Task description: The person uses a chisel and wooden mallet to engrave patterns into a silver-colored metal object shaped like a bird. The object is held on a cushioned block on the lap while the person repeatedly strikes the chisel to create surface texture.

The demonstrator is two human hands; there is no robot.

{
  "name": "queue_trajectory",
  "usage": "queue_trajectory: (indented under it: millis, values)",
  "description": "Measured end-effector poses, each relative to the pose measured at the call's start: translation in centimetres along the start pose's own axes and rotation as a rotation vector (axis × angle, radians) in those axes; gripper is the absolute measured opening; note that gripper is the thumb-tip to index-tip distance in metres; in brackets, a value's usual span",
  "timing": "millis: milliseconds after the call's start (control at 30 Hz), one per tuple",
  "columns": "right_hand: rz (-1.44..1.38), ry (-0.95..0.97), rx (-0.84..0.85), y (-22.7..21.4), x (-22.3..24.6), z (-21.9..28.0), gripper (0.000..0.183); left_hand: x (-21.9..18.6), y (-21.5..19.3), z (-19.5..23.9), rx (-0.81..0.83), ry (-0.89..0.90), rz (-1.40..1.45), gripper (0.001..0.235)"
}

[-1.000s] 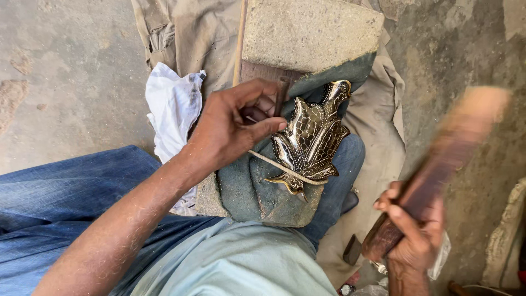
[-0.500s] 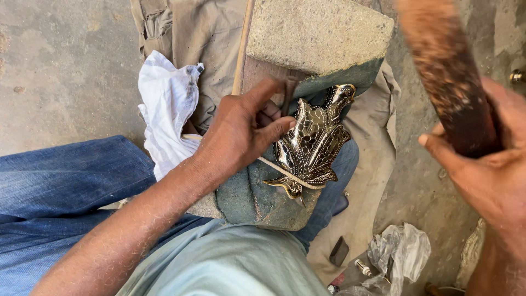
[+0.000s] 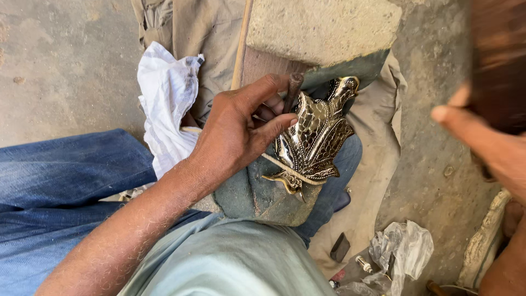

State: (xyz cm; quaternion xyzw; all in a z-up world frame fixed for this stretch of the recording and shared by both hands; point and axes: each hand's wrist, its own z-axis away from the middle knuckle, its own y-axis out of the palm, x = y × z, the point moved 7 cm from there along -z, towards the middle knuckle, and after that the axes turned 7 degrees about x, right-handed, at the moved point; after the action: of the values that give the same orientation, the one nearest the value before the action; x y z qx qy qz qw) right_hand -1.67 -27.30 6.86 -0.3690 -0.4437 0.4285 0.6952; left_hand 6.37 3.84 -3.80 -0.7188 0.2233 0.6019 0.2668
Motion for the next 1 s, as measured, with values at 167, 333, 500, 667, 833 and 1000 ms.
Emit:
queue_trajectory:
  millis: [167, 333, 500, 667, 833, 1000]
  values:
    - [0.256, 0.373, 0.112, 0.4, -1.3, 0.1, 0.024, 0.8, 0.4, 0.3, -0.010, -0.105, 0.060, 0.043]
    - [0.243, -0.043, 0.031, -0.3, 7.1, 0.0, 0.040, 0.6, 0.8, 1.2, -0.113, -0.070, -0.018, 0.044]
    - [0.149, -0.047, 0.150, -0.9, 9.3, -0.8, 0.057, 1.2, 0.8, 1.2, -0.123, -0.081, 0.035, 0.047]
    - [0.107, -0.046, 0.117, -1.4, 7.4, -2.8, 0.047, 1.4, 0.8, 0.9, -0.097, -0.101, 0.044, 0.047]
    - [0.292, -0.161, 0.229, -1.0, 7.4, -2.5, 0.058, 1.1, 0.7, 0.8, -0.095, -0.105, 0.046, 0.046]
    - [0.133, -0.112, 0.236, -0.7, 8.3, -2.6, 0.061, 1.3, 0.7, 0.8, -0.088, -0.111, 0.031, 0.045]
